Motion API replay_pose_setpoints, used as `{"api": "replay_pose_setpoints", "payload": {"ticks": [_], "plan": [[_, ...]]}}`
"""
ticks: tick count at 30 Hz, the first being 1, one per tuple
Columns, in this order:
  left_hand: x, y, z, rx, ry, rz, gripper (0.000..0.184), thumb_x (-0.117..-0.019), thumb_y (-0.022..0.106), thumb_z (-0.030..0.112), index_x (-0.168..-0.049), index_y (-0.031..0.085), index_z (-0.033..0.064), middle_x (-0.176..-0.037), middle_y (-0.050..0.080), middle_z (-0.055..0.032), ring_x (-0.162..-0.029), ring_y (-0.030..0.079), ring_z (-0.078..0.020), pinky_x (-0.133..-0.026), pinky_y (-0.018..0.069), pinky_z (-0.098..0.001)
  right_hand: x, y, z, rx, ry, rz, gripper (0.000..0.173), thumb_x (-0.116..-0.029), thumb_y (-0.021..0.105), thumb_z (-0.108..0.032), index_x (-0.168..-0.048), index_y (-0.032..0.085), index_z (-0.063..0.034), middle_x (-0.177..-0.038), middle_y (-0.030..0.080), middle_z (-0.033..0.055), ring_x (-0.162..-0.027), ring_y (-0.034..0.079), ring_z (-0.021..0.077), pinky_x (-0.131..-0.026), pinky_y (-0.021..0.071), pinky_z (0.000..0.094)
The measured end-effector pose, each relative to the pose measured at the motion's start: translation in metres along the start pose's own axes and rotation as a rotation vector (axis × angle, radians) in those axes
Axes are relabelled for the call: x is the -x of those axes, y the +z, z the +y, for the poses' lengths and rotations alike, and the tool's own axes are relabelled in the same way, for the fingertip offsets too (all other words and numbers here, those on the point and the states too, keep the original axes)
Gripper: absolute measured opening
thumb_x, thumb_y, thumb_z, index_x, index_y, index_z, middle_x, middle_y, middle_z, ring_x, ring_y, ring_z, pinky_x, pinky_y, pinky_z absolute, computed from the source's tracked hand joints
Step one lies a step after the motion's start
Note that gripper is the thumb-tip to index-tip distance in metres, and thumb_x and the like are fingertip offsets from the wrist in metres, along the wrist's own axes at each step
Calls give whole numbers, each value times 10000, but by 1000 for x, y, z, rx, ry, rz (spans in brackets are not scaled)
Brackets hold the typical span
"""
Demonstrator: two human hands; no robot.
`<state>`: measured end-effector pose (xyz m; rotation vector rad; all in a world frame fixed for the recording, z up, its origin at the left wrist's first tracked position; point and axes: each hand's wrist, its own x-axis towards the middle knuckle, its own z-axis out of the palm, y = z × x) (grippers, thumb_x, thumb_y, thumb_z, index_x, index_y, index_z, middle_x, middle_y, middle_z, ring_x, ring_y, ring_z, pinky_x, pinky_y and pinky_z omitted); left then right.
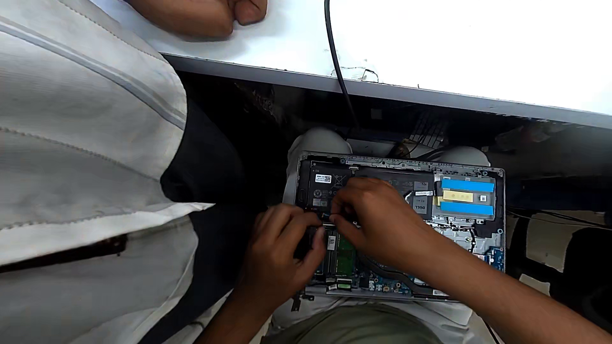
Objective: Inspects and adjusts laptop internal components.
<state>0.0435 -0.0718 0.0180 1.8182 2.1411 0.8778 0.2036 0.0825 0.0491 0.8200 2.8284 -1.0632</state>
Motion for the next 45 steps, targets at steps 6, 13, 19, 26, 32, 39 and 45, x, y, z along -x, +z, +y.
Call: {"api": "replay_pose_setpoints", "payload": {"ticks": [6, 13, 19, 26, 32, 39, 45], "plan": [[10, 4, 3, -64, 75, -57, 269, -960, 614, 303, -1162, 769, 215, -972, 601, -14, -890, 561, -170, -782, 442, -384, -11, -14, -2, 3, 9, -129, 94, -932, 670, -255, -869, 706, -195, -807, 606, -52, -716, 590, 99, -642, 509, 336], [4, 3, 4, -37, 76, -89, 245, -957, 581, 277, -1090, 764, 181, -1000, 602, -22, -929, 562, -183, -794, 432, -392, -15, -18, -2, 18, 12, -187, 122, -935, 655, -269, -846, 695, -195, -811, 593, -48, -711, 582, 100, -617, 496, 333], [6, -9, -5, 46, -30, 23, 231, -977, 543, 280, -1035, 726, 151, -1002, 621, -9, -917, 581, -127, -795, 471, -345, -9, -5, -2, 147, -114, -107, 148, -946, 625, -283, -922, 703, -160, -891, 631, 4, -855, 629, 183, -743, 513, 410], [10, -10, -10, 42, -58, 55, 232, -970, 562, 271, -1036, 737, 133, -980, 615, -14, -912, 575, -131, -811, 467, -343, -6, 2, -8, 258, -152, -52, 181, -963, 598, -279, -904, 700, -141, -868, 612, 22, -835, 617, 209, -689, 493, 384], [8, -7, -8, 61, -46, 55, 226, -972, 561, 253, -1020, 737, 119, -975, 620, -15, -912, 574, -133, -809, 467, -335, -6, 2, -10, 268, -129, -51, 177, -959, 606, -277, -887, 696, -142, -854, 606, 21, -823, 617, 207, -676, 494, 380], [6, -2, -4, 92, -26, 75, 216, -957, 572, 217, -1012, 750, 107, -947, 609, -14, -914, 555, -135, -812, 443, -314, -5, 2, -15, 309, -115, -44, 177, -961, 598, -251, -877, 698, -132, -846, 603, 33, -806, 613, 221, -657, 487, 381], [4, 1, -2, 124, -15, 89, 216, -938, 579, 188, -1008, 756, 85, -932, 604, -21, -934, 550, -135, -837, 439, -290, -4, 3, -18, 334, -91, -33, 177, -951, 604, -249, -861, 697, -128, -831, 602, 35, -792, 613, 224, -642, 483, 384]]}}
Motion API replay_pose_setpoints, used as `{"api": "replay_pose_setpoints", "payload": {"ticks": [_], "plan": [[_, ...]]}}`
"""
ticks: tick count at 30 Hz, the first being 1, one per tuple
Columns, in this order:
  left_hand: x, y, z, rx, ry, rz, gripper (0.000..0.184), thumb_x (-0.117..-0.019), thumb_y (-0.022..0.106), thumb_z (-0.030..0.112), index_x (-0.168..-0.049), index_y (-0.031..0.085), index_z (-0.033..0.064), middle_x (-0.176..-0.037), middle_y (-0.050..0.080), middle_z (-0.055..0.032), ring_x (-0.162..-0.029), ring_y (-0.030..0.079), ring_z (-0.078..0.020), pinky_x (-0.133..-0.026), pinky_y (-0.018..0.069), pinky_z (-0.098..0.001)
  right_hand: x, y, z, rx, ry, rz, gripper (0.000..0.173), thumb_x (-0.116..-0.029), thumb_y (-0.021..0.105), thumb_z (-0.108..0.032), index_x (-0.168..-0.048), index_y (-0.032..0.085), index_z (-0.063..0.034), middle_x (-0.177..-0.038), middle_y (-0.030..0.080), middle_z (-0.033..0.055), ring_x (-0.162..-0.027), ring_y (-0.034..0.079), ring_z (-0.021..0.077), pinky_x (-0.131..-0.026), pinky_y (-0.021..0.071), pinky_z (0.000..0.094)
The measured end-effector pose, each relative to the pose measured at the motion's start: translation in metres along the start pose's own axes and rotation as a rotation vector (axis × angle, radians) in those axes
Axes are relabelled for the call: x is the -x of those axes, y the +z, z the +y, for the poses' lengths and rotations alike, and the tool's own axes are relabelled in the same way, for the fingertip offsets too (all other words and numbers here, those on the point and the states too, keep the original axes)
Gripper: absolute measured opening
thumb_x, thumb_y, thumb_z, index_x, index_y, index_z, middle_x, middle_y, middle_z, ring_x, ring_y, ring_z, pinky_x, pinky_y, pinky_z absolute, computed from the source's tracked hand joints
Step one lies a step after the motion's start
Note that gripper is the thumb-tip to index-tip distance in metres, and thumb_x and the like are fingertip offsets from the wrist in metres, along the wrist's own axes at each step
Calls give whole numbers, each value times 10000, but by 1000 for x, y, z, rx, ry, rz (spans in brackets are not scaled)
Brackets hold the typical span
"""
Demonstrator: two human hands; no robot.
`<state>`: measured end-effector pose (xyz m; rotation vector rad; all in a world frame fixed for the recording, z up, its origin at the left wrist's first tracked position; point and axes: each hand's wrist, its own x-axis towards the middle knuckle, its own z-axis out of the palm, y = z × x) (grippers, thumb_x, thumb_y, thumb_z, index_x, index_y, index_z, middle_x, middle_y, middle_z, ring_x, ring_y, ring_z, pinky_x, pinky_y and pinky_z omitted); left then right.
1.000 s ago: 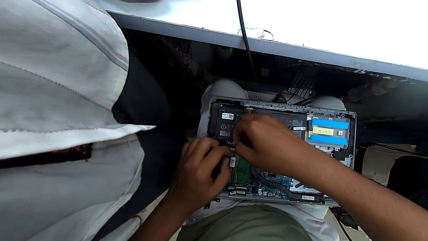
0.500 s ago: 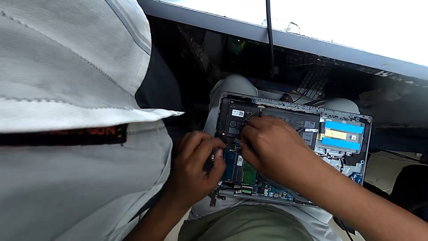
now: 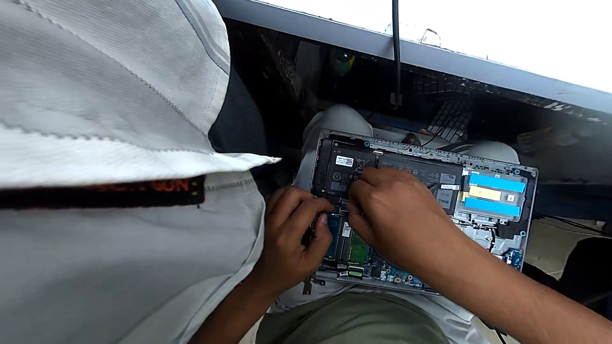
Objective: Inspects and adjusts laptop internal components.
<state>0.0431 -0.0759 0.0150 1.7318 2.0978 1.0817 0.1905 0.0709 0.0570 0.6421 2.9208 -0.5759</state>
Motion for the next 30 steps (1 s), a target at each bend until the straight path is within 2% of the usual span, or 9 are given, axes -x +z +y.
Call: {"api": "replay_pose_setpoints", "payload": {"ticks": [4, 10, 13, 17, 19, 25, 30], "plan": [[-1, 1, 1, 16, 6, 7, 213, -935, 577, 167, -1003, 755, 71, -923, 599, -22, -923, 544, -127, -827, 437, -270, -1, -1, -1, -16, 33, -6, 179, -935, 614, -257, -839, 698, -131, -809, 606, 27, -784, 618, 212, -641, 486, 374], [-1, 0, 1, -7, 2, 2, 221, -935, 570, 172, -1002, 759, 79, -927, 611, -25, -923, 554, -138, -825, 442, -289, -3, -5, -1, -32, 39, -48, 181, -941, 620, -273, -825, 689, -151, -798, 595, 12, -784, 612, 196, -637, 478, 365], [0, 0, 0, -9, 3, -8, 235, -937, 569, 167, -1032, 769, 90, -938, 616, -23, -933, 561, -143, -824, 450, -302, -5, -7, -2, -32, 35, -71, 186, -944, 626, -270, -805, 675, -157, -786, 583, 10, -771, 606, 198, -622, 470, 370], [1, 0, -1, -5, 25, -55, 287, -947, 567, 179, -1143, 773, 142, -973, 604, -23, -962, 564, -163, -865, 454, -367, -8, -11, -4, -25, 54, -93, 170, -931, 641, -253, -795, 671, -155, -792, 590, 15, -767, 617, 204, -606, 481, 382], [2, 0, -2, -18, 31, -83, 302, -946, 565, 188, -1166, 771, 165, -990, 591, -23, -958, 556, -166, -852, 450, -377, -8, -10, -5, -23, 62, -93, 170, -925, 639, -253, -788, 670, -159, -788, 586, 11, -763, 614, 200, -600, 474, 379], [2, 1, -3, -36, 38, -93, 320, -939, 556, 184, -1170, 777, 170, -978, 574, -31, -919, 537, -167, -829, 432, -373, -5, -7, -5, -11, 71, -50, 190, -923, 652, -278, -794, 671, -140, -783, 588, 21, -745, 609, 208, -592, 464, 374], [2, 2, -3, -42, 36, -99, 319, -943, 552, 192, -1168, 778, 186, -990, 577, -23, -931, 540, -165, -827, 436, -372, -2, -5, -2, -13, 44, -47, 188, -948, 635, -267, -837, 695, -128, -815, 605, 28, -791, 622, 212, -634, 494, 372]]}}
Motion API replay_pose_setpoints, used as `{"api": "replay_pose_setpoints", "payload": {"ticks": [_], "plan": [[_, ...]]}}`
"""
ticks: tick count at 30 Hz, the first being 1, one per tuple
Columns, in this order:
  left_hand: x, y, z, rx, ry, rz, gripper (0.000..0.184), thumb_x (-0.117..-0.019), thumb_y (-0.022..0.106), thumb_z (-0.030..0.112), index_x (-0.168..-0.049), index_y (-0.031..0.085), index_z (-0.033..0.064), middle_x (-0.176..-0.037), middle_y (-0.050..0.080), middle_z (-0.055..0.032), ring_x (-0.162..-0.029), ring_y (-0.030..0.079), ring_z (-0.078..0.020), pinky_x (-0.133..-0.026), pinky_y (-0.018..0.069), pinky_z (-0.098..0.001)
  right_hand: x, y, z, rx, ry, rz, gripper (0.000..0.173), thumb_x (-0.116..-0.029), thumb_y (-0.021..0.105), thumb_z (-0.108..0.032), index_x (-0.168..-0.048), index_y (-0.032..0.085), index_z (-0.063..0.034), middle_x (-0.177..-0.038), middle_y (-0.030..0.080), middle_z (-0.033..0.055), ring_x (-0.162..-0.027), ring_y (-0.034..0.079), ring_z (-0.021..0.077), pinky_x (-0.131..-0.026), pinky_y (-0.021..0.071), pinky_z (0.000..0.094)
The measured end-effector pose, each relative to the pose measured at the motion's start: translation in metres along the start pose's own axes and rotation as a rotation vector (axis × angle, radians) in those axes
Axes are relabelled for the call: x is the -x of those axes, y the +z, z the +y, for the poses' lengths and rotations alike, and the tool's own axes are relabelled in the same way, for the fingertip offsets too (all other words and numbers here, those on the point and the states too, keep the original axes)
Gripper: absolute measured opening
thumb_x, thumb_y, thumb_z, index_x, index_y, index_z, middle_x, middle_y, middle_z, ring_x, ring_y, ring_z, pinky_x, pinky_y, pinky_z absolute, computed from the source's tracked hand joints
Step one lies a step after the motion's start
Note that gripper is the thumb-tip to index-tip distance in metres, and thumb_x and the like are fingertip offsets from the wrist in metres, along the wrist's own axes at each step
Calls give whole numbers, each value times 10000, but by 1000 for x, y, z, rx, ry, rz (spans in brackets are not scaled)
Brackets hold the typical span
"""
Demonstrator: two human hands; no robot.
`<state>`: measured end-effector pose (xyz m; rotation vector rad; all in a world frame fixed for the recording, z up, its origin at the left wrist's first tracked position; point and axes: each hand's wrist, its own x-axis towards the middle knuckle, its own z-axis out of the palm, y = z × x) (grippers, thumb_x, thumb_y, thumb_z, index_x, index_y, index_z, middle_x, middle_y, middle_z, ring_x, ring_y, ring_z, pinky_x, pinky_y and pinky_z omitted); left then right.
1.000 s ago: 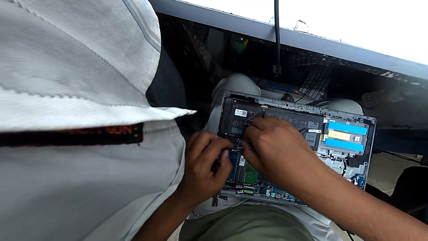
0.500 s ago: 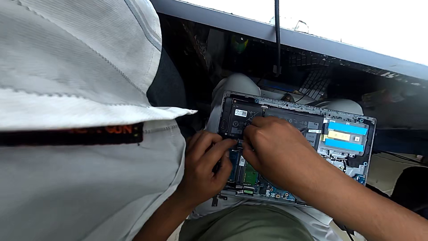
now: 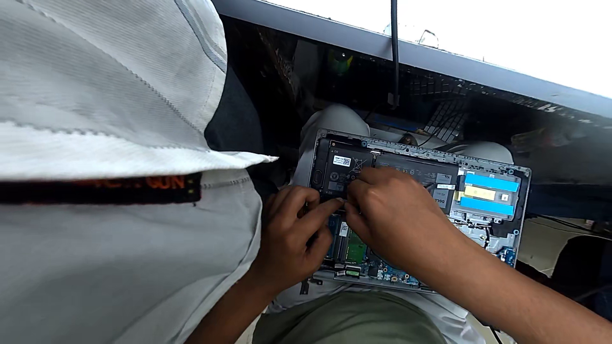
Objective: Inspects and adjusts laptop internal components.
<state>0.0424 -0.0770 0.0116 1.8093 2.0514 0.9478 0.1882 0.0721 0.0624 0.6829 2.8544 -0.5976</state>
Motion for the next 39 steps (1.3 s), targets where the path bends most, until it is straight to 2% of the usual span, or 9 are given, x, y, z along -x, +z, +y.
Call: {"api": "replay_pose_setpoints", "payload": {"ticks": [7, 11, 15, 19, 28, 33, 39], "plan": [[-4, 1, 1, -44, -3, -31, 293, -965, 549, 214, -1152, 772, 182, -1018, 601, -30, -967, 562, -194, -818, 453, -394, 12, 6, 10, -66, -19, 21, 176, -977, 591, -256, -948, 710, -130, -896, 603, 20, -856, 613, 201, -681, 510, 354], [-8, 0, 1, -55, 8, -30, 281, -958, 559, 203, -1130, 779, 182, -1020, 592, -38, -927, 555, -183, -777, 449, -372, 15, 15, 7, -8, -36, 102, 215, -1002, 541, -233, -913, 688, -105, -875, 585, 41, -832, 604, 223, -642, 486, 363], [-8, -1, 0, -73, 23, -30, 271, -953, 580, 217, -1132, 783, 206, -1001, 577, -36, -900, 542, -188, -770, 432, -383, 15, 15, 4, 46, -30, 116, 196, -991, 551, -210, -904, 680, -91, -872, 578, 55, -807, 599, 238, -615, 472, 365], [-17, -3, 3, -95, 0, -56, 210, -957, 616, 270, -1051, 785, 188, -1019, 590, -33, -907, 548, -186, -767, 440, -379, 15, 14, 6, 2, -31, 104, 195, -993, 565, -224, -912, 691, -100, -886, 593, 51, -826, 607, 230, -638, 487, 362], [-40, -9, 9, -147, 16, -273, 204, -944, 598, 335, -988, 723, 181, -1057, 605, -21, -974, 569, -227, -790, 448, -426, 18, 16, 9, -76, -8, 118, 182, -980, 587, -243, -916, 693, -110, -871, 585, 34, -835, 605, 210, -660, 498, 348], [-48, -14, 11, -164, 18, -325, 231, -992, 544, 311, -1020, 723, 167, -1053, 604, -11, -970, 569, -221, -782, 446, -422, 18, 18, 10, -93, 0, 142, 207, -998, 561, -251, -932, 696, -108, -889, 597, 34, -853, 613, 208, -680, 504, 351], [-53, -19, 10, -171, 36, -342, 223, -984, 573, 313, -1025, 750, 185, -1064, 608, -5, -971, 570, -215, -783, 457, -415, 19, 20, 11, -112, 12, 166, 205, -991, 557, -248, -914, 689, -111, -874, 588, 29, -839, 606, 203, -678, 497, 344]]}}
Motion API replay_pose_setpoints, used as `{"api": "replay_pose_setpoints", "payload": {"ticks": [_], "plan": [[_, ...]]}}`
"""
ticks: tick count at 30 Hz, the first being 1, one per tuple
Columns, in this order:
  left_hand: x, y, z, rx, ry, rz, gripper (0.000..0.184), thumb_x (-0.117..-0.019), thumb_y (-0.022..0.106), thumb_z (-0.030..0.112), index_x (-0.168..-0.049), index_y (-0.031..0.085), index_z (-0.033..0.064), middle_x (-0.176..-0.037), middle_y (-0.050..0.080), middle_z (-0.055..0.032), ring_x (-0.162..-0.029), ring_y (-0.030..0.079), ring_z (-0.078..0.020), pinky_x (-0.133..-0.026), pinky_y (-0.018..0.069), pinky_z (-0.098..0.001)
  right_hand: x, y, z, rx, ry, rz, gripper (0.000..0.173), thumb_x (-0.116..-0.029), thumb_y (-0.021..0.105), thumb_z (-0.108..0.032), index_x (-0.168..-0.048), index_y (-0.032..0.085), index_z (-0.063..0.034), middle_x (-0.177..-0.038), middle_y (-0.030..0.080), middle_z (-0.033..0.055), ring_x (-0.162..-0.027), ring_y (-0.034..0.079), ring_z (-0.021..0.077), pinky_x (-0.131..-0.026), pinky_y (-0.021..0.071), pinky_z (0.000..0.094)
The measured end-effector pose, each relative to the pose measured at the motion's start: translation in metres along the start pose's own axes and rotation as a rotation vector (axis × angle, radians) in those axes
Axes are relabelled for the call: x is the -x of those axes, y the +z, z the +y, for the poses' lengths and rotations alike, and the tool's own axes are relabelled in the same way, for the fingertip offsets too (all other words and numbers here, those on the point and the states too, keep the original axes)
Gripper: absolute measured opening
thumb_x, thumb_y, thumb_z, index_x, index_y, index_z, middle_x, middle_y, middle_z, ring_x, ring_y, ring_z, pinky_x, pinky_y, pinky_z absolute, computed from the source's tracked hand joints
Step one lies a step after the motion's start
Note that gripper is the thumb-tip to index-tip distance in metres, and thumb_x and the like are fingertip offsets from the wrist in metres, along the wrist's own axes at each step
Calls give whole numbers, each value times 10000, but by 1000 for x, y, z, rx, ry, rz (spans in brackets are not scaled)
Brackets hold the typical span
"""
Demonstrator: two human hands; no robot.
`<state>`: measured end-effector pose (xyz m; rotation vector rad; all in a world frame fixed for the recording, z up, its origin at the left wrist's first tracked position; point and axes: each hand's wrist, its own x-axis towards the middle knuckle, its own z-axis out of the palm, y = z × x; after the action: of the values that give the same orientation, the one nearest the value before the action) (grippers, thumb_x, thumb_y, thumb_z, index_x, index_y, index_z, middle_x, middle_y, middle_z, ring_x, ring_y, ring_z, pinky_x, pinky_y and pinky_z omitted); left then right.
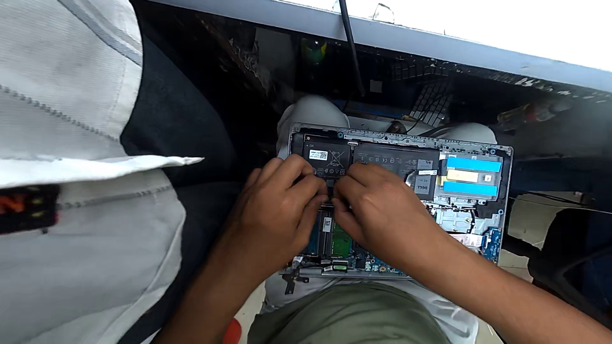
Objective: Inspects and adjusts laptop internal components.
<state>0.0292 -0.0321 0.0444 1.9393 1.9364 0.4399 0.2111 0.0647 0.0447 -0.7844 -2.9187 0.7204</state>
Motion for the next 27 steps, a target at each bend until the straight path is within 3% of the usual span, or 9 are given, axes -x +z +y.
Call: {"api": "replay_pose_setpoints", "payload": {"ticks": [27], "plan": [[0, 2, -8, 83, 51, -37, 192, -980, 593, 275, -1035, 754, 183, -1059, 597, 3, -999, 574, -186, -836, 487, -377, 0, 4, 1, -24, 6, 20, 198, -996, 558, -235, -916, 692, -113, -879, 595, 33, -847, 611, 209, -690, 499, 358]]}}
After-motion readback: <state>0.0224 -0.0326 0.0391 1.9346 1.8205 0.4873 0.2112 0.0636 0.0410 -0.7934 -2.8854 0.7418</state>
